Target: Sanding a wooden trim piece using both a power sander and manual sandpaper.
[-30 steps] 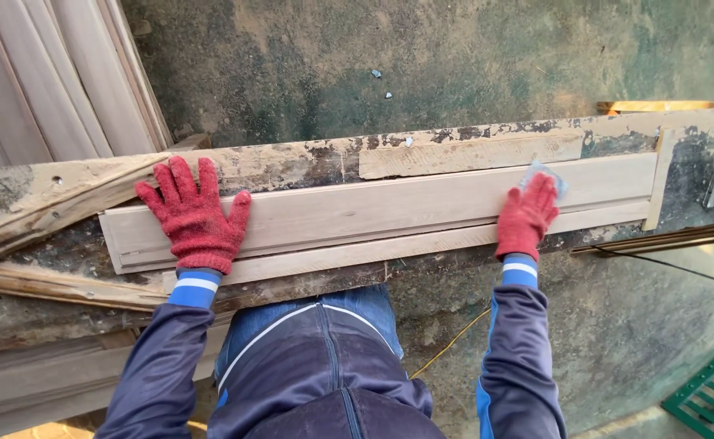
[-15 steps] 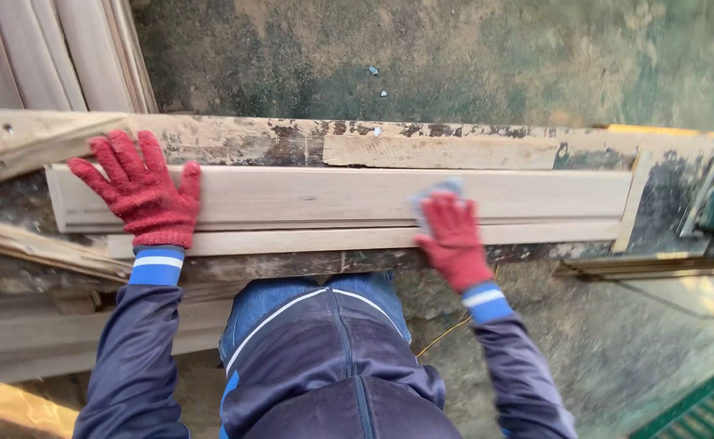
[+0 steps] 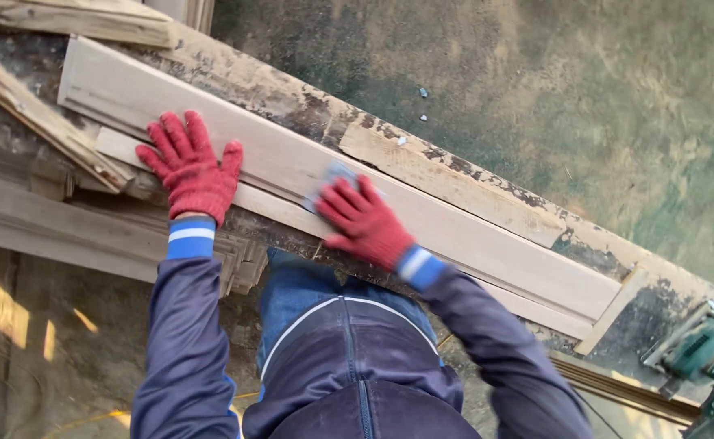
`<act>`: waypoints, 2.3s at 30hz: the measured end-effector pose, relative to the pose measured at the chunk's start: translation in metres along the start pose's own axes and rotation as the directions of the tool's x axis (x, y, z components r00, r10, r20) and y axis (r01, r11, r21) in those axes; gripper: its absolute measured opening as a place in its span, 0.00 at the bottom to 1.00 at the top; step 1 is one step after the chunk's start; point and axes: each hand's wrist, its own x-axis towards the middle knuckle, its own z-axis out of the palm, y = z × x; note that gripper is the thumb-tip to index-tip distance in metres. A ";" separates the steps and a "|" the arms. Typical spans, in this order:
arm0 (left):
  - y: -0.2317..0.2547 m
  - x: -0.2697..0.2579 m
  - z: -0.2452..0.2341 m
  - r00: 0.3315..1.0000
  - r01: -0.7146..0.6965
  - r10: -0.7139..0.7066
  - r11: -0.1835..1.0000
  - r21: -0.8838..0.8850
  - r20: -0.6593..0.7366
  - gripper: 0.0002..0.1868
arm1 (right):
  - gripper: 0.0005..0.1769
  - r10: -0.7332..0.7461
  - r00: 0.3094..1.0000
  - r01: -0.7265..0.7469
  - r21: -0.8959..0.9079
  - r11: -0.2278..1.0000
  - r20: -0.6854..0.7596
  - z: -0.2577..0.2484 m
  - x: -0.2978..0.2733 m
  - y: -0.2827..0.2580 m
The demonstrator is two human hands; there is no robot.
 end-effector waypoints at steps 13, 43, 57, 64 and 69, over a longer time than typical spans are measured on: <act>0.004 -0.008 -0.005 0.997 -0.064 0.060 0.991 -0.113 -0.043 0.48 | 0.38 0.139 0.950 -0.114 -0.102 0.988 0.280 -0.089 -0.198 0.047; 0.000 -0.003 0.001 0.997 0.013 -0.006 0.996 -0.088 0.076 0.49 | 0.51 0.146 0.988 -0.151 -0.120 0.981 -0.046 0.022 0.050 0.006; 0.008 -0.006 -0.009 0.998 -0.040 0.041 0.999 -0.027 0.039 0.45 | 0.45 0.777 0.597 -0.802 -0.173 0.571 -0.201 -0.019 -0.288 0.034; 0.019 -0.008 -0.005 0.999 0.050 -0.051 0.995 0.088 0.014 0.47 | 0.50 0.457 0.873 -0.441 0.126 0.889 -0.170 0.006 -0.086 -0.026; 0.066 -0.058 0.012 0.995 -0.037 0.041 0.998 0.047 -0.092 0.47 | 0.41 0.486 0.872 -0.489 -0.108 0.865 -0.058 -0.027 -0.233 0.013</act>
